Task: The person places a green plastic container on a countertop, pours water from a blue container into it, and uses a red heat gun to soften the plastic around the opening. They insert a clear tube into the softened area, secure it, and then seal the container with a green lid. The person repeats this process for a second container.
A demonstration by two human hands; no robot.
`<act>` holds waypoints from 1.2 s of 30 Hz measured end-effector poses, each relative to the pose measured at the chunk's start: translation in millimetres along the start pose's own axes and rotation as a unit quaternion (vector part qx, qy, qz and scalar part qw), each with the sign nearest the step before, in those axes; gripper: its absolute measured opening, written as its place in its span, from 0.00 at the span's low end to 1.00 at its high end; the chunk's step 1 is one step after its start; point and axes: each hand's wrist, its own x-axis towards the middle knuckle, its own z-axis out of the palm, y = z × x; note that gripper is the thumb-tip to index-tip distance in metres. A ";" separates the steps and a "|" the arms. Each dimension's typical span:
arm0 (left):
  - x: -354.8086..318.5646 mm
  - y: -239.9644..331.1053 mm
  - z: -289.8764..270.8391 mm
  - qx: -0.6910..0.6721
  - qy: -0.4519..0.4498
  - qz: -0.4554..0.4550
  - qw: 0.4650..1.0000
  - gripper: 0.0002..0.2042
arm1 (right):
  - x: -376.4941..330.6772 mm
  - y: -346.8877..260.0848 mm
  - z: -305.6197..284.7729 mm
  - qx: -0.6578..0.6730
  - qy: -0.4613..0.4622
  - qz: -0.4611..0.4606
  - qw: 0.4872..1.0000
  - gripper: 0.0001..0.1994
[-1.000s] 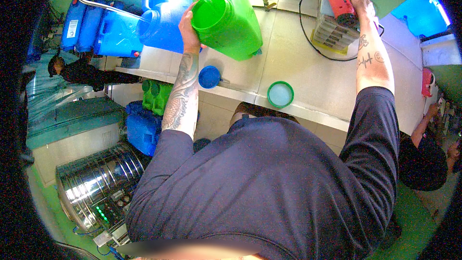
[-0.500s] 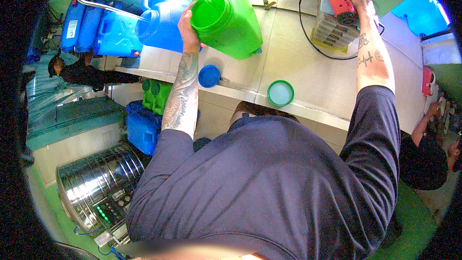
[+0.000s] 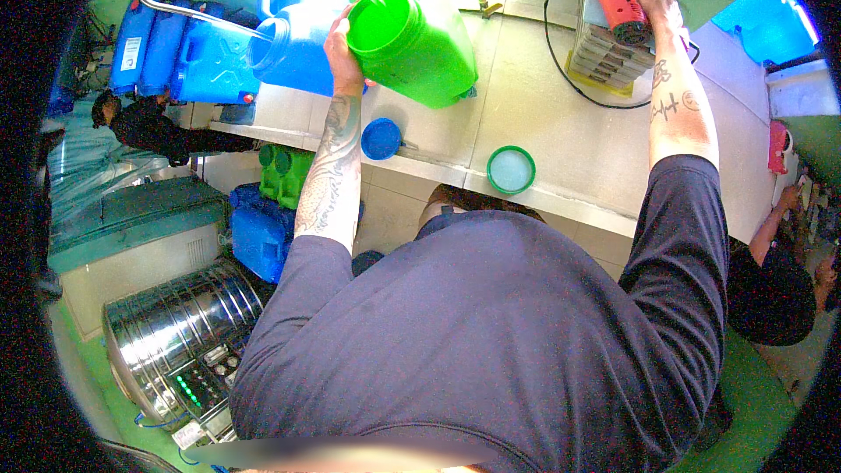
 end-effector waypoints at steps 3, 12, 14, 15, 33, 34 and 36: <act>-0.8 2.6 1.9 -0.003 0.008 -0.009 1.000 0.20 | 1.1 0.3 0.3 -0.002 -0.003 -0.002 1.000 0.32; 0.5 11.2 5.3 0.013 0.013 -0.028 0.999 0.21 | 8.2 3.3 3.2 -0.008 -0.014 0.005 1.000 0.32; 0.8 10.2 4.7 0.009 0.016 -0.028 0.999 0.21 | 10.4 3.5 3.7 -0.011 -0.017 0.005 1.000 0.31; 0.8 9.5 4.5 0.008 0.018 -0.029 0.999 0.21 | 11.3 3.5 3.7 -0.012 -0.017 0.003 1.000 0.31; 2.0 2.5 1.3 0.016 0.000 0.000 1.000 0.21 | 3.0 0.9 -0.5 -0.001 -0.014 0.012 1.000 0.34; 2.0 1.9 1.1 0.011 0.002 -0.003 1.000 0.21 | 2.7 0.7 -0.5 -0.004 -0.014 0.016 1.000 0.34; 2.0 1.1 0.8 0.003 0.006 -0.009 1.000 0.21 | 1.9 0.4 -0.8 -0.002 -0.017 0.009 1.000 0.34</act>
